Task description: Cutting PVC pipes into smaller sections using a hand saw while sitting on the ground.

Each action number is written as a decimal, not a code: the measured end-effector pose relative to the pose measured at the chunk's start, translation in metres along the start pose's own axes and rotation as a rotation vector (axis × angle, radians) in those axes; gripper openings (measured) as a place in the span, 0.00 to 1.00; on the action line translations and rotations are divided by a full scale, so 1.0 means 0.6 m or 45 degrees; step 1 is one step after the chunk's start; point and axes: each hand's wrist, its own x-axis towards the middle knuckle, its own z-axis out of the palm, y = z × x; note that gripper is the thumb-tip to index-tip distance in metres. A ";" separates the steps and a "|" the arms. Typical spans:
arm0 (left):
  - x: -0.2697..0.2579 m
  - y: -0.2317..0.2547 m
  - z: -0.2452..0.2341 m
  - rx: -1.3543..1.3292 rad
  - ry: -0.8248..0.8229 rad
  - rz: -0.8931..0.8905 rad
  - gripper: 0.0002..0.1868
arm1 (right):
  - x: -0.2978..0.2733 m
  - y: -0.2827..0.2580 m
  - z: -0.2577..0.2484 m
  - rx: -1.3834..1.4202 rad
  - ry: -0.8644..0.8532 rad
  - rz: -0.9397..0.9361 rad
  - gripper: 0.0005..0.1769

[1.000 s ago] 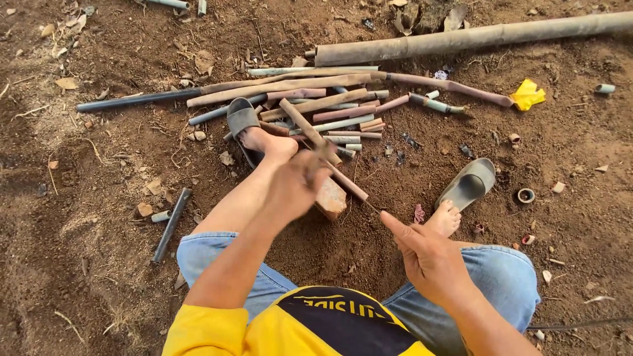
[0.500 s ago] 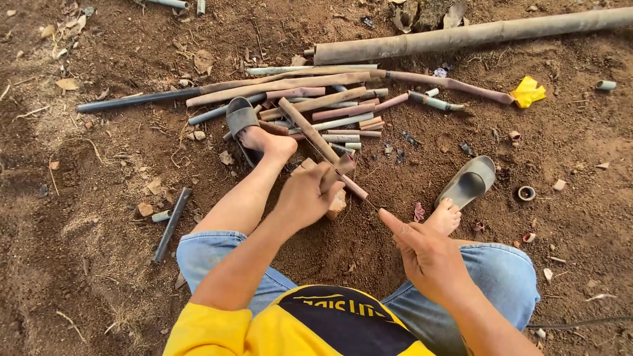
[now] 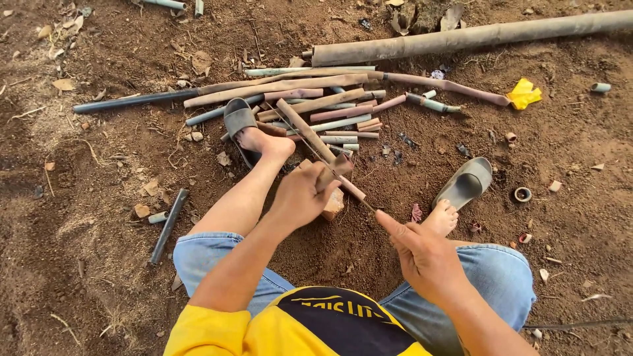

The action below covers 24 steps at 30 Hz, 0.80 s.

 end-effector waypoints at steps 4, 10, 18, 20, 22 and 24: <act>0.010 0.002 -0.017 -0.069 0.009 -0.004 0.19 | -0.004 -0.003 -0.005 0.047 -0.009 -0.035 0.29; 0.032 0.000 -0.055 -0.308 -0.104 -0.423 0.23 | -0.004 0.007 -0.007 0.021 -0.014 0.012 0.31; 0.014 0.001 -0.020 -0.097 -0.056 -0.051 0.16 | 0.006 0.009 0.005 -0.017 0.033 -0.024 0.28; 0.029 0.016 -0.048 -0.152 -0.119 -0.171 0.20 | 0.008 0.000 0.004 0.024 0.026 -0.020 0.28; 0.032 0.001 -0.063 -0.216 -0.176 -0.291 0.26 | 0.002 -0.001 0.001 0.053 0.014 -0.020 0.28; 0.031 -0.052 -0.076 0.135 0.258 -0.156 0.15 | 0.000 0.007 0.004 0.082 -0.031 0.013 0.34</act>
